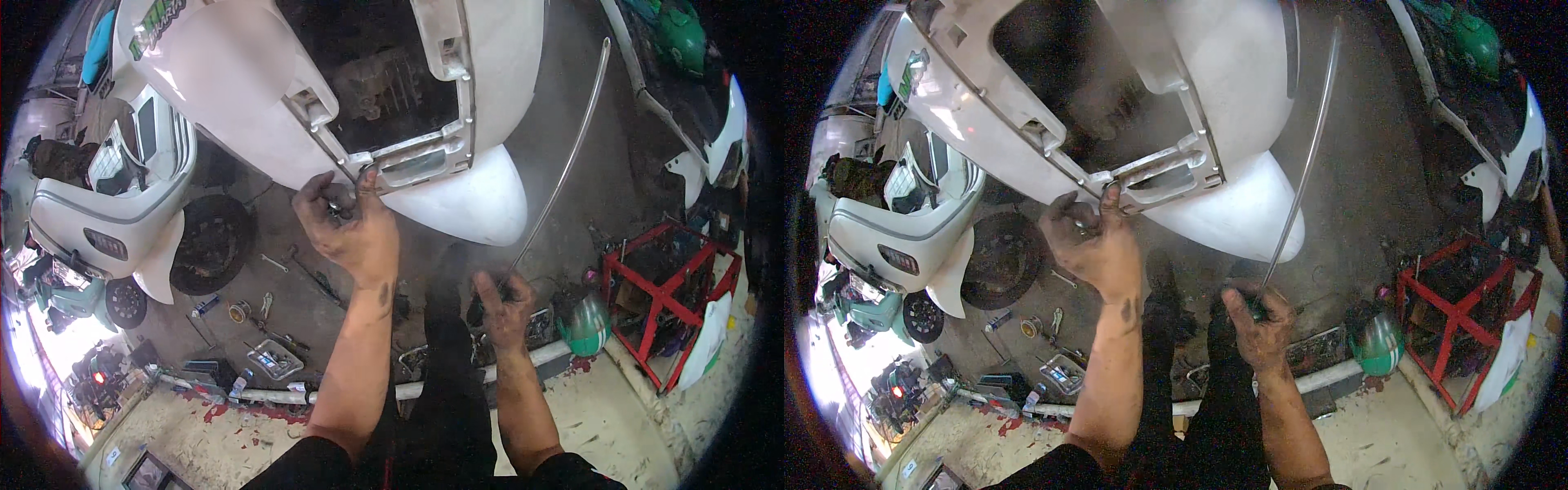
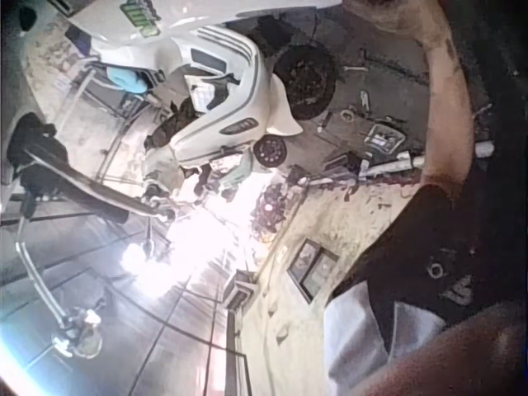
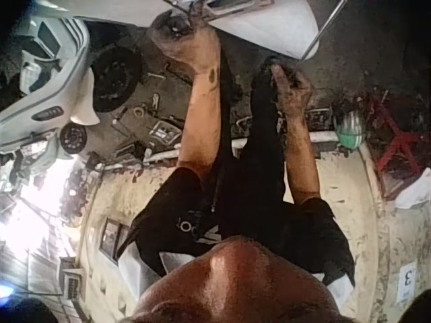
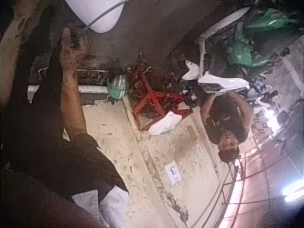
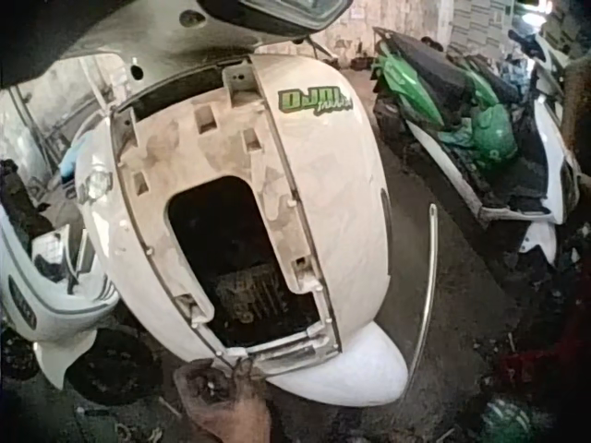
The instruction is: The person unfastens bolts from a scooter body using a screwdriver, tests the scooter dashboard by hand, and then continues unscrewing bolts from the inner scooter panel using the screwdriver.
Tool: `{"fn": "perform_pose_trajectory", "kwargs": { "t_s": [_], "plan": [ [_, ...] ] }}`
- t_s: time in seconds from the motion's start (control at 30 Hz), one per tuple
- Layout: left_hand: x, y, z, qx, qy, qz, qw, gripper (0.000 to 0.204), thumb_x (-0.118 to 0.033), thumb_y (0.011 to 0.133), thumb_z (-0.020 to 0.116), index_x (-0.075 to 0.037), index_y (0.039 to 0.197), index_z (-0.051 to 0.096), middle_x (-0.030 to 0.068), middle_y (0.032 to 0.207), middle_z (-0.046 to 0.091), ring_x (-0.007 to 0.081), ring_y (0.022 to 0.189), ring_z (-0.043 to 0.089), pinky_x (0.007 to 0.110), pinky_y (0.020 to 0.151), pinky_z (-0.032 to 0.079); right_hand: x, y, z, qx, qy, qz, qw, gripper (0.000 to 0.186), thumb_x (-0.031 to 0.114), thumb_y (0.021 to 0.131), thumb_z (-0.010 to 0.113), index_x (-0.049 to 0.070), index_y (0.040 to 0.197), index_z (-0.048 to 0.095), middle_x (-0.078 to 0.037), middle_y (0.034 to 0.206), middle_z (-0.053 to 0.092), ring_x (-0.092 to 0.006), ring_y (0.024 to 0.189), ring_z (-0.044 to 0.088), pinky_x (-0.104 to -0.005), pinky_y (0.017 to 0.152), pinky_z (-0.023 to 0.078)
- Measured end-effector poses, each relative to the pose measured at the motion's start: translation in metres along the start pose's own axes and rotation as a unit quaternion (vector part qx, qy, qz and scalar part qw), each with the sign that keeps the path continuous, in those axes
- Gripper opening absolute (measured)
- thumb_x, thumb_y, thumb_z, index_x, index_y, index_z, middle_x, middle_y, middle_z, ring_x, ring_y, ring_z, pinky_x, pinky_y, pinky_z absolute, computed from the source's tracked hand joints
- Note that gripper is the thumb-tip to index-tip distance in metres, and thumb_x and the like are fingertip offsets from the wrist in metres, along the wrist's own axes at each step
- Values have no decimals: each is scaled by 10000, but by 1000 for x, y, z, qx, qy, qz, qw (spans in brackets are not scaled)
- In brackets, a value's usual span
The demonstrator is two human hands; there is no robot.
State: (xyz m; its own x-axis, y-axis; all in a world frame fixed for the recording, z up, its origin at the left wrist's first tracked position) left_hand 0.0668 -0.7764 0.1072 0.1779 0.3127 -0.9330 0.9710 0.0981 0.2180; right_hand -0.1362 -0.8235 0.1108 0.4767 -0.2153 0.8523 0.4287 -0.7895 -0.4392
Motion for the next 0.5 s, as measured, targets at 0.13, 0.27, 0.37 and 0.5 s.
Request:
{"fn": "perform_pose_trajectory", "kwargs": {
  "t_s": [0.13,0.27,0.37,0.5],
  "plan": [
    [-6,-1,-5,38,42,-87,995,376,-71,743,816,5,1008,560,50,863,536,132,728,475,292,665,419,1,-2,-3,11,5,-11,1000,230,233,855,751,23,946,725,-111,899,708,-219,838,656,-343,776,501],
    [-9,6,3,22,103,51,993,389,-78,754,809,1,1020,537,49,834,524,142,731,479,298,675,416,3,-5,-10,33,4,-17,999,235,240,863,738,18,938,721,-131,919,712,-245,858,668,-353,796,504],
    [-3,6,9,16,73,61,995,383,-75,764,798,-4,1020,523,51,830,525,150,736,490,297,687,419,1,-10,-17,28,-50,-60,997,238,247,871,727,13,916,719,-138,903,711,-251,846,669,-361,797,505],
    [3,-7,-15,104,-14,-71,992,323,-27,814,718,-21,1058,505,67,916,536,159,778,518,303,723,430,-10,-22,-23,22,-14,14,1000,296,275,879,717,10,1006,684,-122,955,694,-232,895,644,-356,841,488]
  ]
}}
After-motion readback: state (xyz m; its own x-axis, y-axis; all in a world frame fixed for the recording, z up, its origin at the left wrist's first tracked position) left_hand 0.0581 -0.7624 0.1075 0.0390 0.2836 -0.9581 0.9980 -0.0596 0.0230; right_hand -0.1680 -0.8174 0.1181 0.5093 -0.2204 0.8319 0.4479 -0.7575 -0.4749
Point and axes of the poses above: each hand's wrist, its own y-axis towards the middle knuckle, its own z-axis out of the palm, x = y × z, the point moved 1 cm from there along y, towards the middle knuckle
